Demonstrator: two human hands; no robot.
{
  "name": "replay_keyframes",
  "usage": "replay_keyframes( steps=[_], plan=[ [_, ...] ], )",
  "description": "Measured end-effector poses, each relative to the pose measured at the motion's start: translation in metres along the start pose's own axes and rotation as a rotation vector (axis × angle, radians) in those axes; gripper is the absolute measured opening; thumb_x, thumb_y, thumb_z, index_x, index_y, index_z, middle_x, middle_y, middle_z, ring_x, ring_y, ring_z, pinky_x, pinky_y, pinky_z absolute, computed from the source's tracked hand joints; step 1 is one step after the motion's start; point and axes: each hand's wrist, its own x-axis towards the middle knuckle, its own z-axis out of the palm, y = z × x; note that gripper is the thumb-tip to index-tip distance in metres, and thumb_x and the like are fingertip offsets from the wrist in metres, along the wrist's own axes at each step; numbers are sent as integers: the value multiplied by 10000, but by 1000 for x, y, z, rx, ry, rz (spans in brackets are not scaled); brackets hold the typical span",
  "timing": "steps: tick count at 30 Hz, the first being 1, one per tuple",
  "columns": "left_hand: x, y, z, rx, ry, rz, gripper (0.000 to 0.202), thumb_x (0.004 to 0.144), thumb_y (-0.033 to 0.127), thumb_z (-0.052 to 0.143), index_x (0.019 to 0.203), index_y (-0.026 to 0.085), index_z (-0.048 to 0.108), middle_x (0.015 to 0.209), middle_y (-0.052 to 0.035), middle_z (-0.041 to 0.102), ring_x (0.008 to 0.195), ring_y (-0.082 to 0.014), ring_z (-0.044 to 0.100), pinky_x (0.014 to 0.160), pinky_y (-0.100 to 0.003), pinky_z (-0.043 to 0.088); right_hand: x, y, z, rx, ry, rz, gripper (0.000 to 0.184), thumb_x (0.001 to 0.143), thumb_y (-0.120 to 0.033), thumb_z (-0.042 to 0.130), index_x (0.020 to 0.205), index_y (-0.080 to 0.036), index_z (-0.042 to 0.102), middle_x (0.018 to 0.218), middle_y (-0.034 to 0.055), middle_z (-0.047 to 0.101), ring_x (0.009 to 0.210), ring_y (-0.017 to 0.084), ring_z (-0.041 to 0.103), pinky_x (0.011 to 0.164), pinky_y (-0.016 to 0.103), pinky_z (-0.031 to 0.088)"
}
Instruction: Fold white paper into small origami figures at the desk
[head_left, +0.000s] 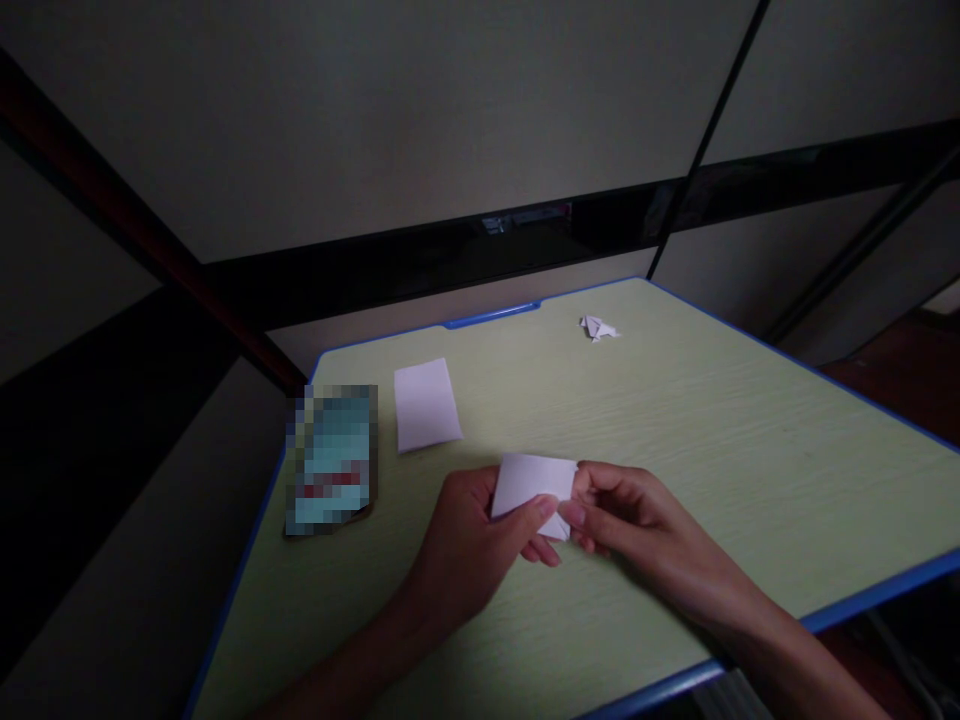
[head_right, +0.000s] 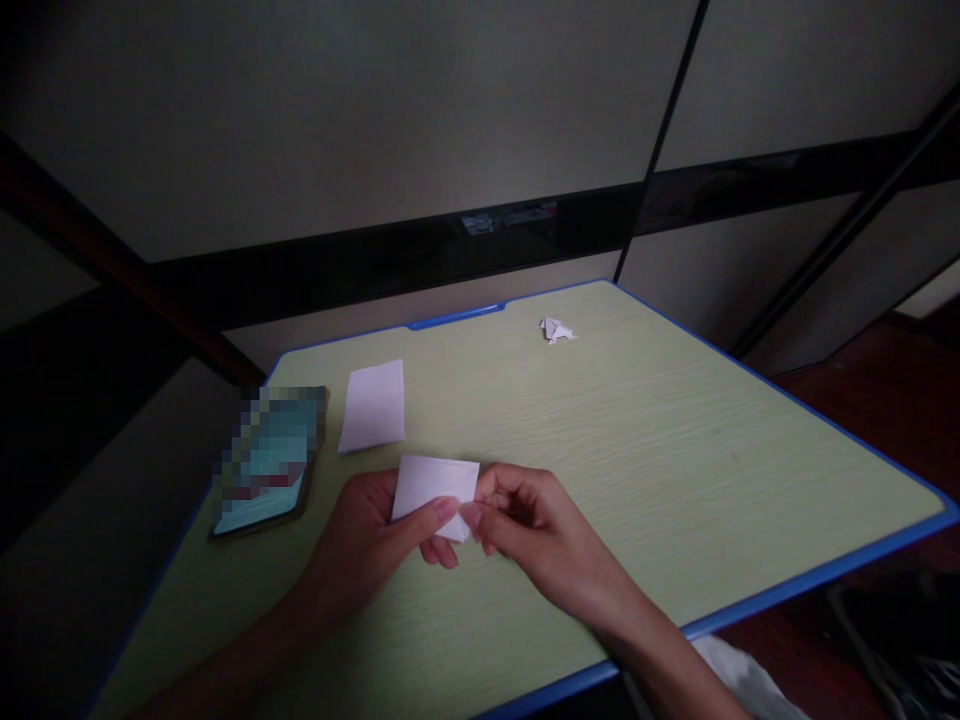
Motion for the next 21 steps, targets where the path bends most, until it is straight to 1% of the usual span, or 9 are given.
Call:
replay_keyframes(
  steps=[6, 9, 11, 14, 15, 17, 19, 21],
  plan=[
    [0, -2, 1, -51, 8, 11, 212, 670, 219, 572, 491, 105, 570, 419, -10, 576, 390, -92, 544, 410, -173, 408, -1, 3, 1, 16, -26, -71, 240, 726, -264, 603, 553, -165, 471, 514, -39, 486, 487, 87, 400, 474, 222, 302],
    [2, -6, 1, -132, -25, 34, 202, 686, 233, 562, 535, 102, 583, 430, 1, 577, 378, -81, 539, 400, -163, 398, -1, 4, 2, 41, -49, -85, 225, 750, -259, 568, 570, -170, 468, 527, -25, 510, 518, 103, 440, 501, 240, 331],
    [3, -8, 0, -164, -65, 17, 185, 694, 240, 558, 582, 98, 597, 465, -4, 595, 393, -85, 553, 403, -164, 408, -1, 4, 1, 42, -41, -77, 233, 750, -256, 559, 557, -176, 457, 526, -24, 507, 522, 106, 450, 498, 239, 332],
    [5, -10, -3, -162, -153, 6, 137, 663, 228, 598, 662, 93, 617, 527, -19, 628, 458, -98, 586, 444, -168, 438, 0, 5, -1, 27, 4, -49, 249, 730, -244, 568, 524, -179, 445, 506, -34, 488, 487, 93, 436, 474, 228, 319],
    [6, -10, -4, -161, -185, 6, 142, 650, 226, 612, 692, 91, 623, 547, -26, 638, 480, -103, 595, 462, -171, 449, 0, 5, -1, 26, 17, -40, 250, 722, -241, 574, 517, -179, 446, 498, -38, 484, 476, 89, 433, 470, 226, 316],
    [7, -10, -6, -187, -230, 4, 190, 678, 265, 581, 720, 86, 627, 588, -46, 654, 503, -112, 606, 473, -182, 461, 1, 5, -2, 31, 25, -23, 248, 709, -242, 585, 513, -179, 448, 492, -36, 491, 474, 90, 443, 470, 225, 318],
    [8, -10, -7, -204, -234, 8, 230, 718, 292, 528, 706, 82, 623, 591, -56, 654, 491, -111, 603, 465, -188, 463, 1, 6, -2, 26, 34, -13, 251, 700, -244, 593, 508, -176, 447, 489, -34, 493, 474, 88, 443, 467, 222, 312],
    [8, -11, -8, -179, -209, 16, 242, 731, 284, 507, 660, 78, 612, 545, -51, 635, 461, -105, 588, 447, -183, 455, 0, 6, -3, 3, 33, 3, 239, 701, -250, 591, 517, -171, 459, 487, -35, 482, 462, 82, 420, 458, 219, 298]
  ],
)
